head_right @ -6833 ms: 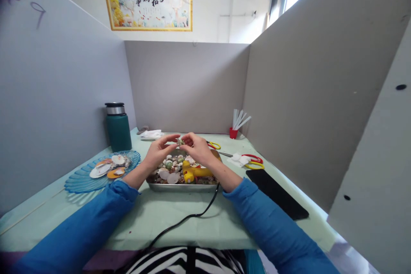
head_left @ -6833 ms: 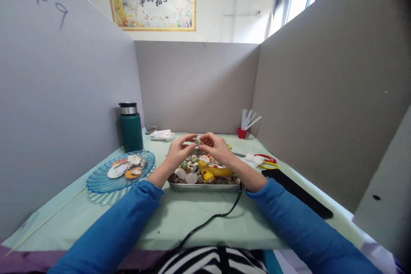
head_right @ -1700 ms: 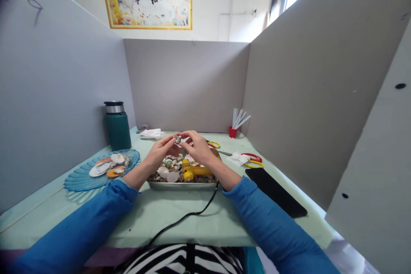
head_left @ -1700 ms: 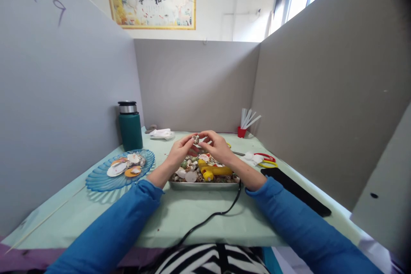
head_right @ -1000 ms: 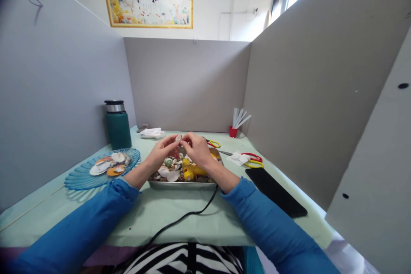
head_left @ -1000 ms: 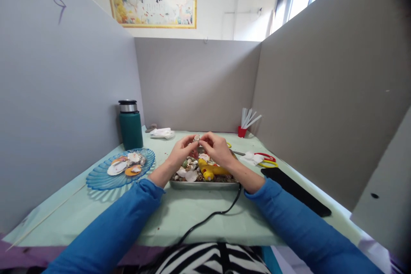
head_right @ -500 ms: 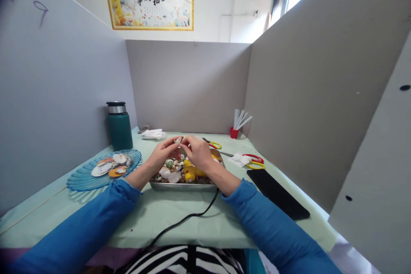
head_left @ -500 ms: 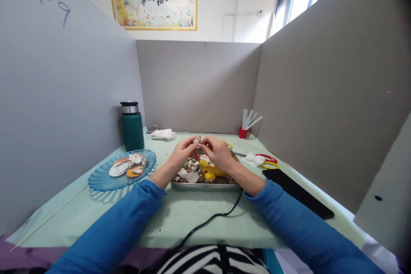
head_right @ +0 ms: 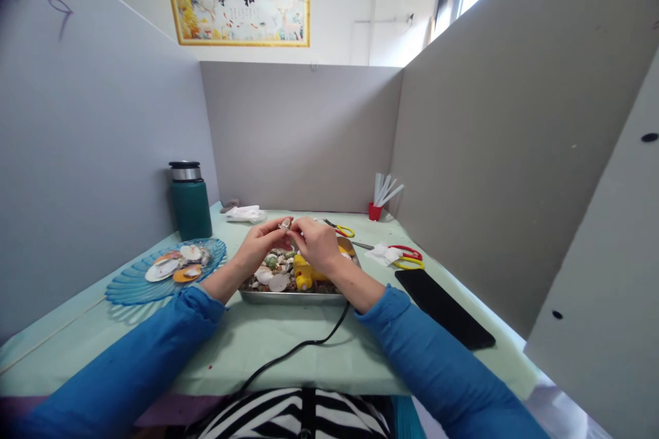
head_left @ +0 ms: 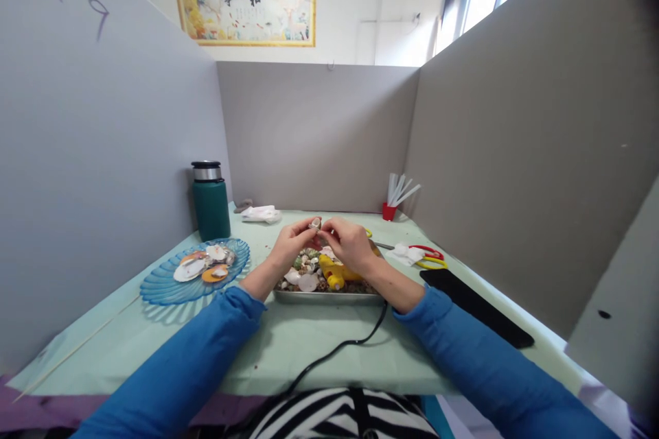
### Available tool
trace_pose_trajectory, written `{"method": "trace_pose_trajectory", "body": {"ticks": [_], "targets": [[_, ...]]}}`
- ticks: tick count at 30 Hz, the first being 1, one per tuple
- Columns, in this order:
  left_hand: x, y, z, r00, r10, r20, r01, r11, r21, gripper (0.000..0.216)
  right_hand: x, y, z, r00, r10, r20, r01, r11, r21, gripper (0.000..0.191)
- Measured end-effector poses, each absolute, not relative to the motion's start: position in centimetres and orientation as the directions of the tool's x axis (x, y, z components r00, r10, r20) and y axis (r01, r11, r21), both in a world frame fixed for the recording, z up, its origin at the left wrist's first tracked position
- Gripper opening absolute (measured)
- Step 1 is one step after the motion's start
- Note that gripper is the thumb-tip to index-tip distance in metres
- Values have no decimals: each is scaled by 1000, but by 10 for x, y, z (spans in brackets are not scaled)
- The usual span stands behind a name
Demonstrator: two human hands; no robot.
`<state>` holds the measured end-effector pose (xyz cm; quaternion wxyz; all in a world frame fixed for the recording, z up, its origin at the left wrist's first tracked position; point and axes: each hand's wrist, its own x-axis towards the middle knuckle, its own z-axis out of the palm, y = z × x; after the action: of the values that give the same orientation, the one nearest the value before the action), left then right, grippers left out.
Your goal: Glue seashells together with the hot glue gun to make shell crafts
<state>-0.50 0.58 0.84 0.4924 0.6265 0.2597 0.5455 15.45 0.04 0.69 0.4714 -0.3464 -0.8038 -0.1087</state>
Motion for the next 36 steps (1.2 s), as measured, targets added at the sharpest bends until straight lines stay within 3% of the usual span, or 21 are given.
{"method": "trace_pose_trajectory", "body": {"ticks": [10, 21, 28, 36], "targets": [[-6, 6, 7, 248, 861, 445, -173, -412, 895, 42, 154, 3, 5, -329, 429, 841, 673, 731, -109, 13], [-6, 7, 6, 290, 850, 440, -111, -427, 897, 46, 155, 3, 6, -297, 441, 847, 663, 734, -149, 14], [-7, 9, 5, 332, 843, 422, -144, -397, 907, 46, 155, 1, 7, -241, 451, 859, 646, 735, -205, 15], [-6, 9, 5, 270, 869, 414, -206, -368, 907, 45, 155, 5, 4, -220, 415, 883, 612, 764, -207, 11]]}}
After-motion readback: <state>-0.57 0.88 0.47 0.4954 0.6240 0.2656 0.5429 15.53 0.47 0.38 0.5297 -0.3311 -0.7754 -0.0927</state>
